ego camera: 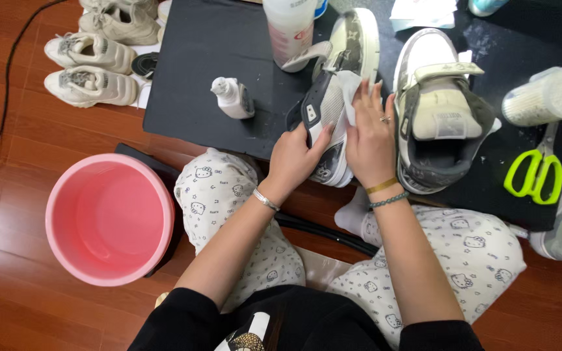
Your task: The person cleans a white and grey sneaker by first wiping it with a wet cloth. They then use a toothbrush to scrub the shoe's surface and wipe it again with the cloth. The person repeats this process, focusing on different areas of the shoe.
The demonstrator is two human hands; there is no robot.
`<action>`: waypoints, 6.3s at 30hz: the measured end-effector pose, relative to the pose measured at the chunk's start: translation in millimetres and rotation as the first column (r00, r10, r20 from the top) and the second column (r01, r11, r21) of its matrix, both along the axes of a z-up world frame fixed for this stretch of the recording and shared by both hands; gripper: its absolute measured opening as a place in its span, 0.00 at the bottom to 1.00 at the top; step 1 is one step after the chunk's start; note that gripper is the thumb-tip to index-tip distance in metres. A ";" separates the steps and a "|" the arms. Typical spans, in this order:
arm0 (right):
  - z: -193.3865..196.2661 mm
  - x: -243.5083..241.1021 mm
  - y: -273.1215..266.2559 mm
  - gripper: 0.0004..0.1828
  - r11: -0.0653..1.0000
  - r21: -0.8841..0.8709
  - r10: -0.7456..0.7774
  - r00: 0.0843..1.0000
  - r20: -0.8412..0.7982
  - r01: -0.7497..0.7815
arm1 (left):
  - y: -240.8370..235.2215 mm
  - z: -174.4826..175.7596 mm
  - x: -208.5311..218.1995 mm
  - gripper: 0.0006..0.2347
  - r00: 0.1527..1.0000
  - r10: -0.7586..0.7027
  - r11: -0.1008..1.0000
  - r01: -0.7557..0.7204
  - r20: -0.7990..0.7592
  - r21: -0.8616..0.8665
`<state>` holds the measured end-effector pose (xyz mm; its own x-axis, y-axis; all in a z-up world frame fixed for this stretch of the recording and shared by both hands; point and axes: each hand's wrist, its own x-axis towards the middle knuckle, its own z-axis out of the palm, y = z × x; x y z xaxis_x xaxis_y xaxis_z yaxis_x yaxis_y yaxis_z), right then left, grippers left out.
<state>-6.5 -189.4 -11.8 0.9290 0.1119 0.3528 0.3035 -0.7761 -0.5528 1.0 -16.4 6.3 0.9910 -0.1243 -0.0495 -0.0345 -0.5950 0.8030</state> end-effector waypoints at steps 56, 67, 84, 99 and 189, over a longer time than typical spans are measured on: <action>28.6 -17.8 -81.1 0.22 0.996 -0.045 0.079 0.996 -0.036 -0.081 | -67.8 -15.3 1.3 0.14 0.998 -0.019 0.982 0.008 -0.056 -0.188; 15.7 -60.5 -115.7 0.14 0.288 0.850 -0.297 0.885 -0.359 0.441 | -76.3 9.9 6.7 0.12 0.987 -0.160 0.986 0.157 -0.035 -0.062; 21.5 -32.6 -84.7 0.21 0.993 0.116 -0.027 1.000 -0.012 0.028 | -73.5 5.8 9.2 0.12 0.982 -0.189 0.980 0.187 -0.024 -0.060; 38.1 -103.0 -159.5 0.30 0.445 0.782 -0.411 0.875 -0.256 0.438 | -62.4 24.1 5.2 0.19 0.949 -0.273 0.879 0.182 0.154 0.440; -2.6 -48.9 -316.6 0.52 0.663 0.666 -0.502 0.863 0.060 0.340 | -253.8 37.1 -35.4 0.05 0.639 -0.721 0.667 0.538 0.268 0.516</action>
<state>-55.4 -506.0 -14.3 0.7072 -0.5881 0.3924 0.2048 -0.3608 -0.9099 -34.4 -270.1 43.4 0.5935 -0.7886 0.1610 -0.7839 -0.5210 0.3376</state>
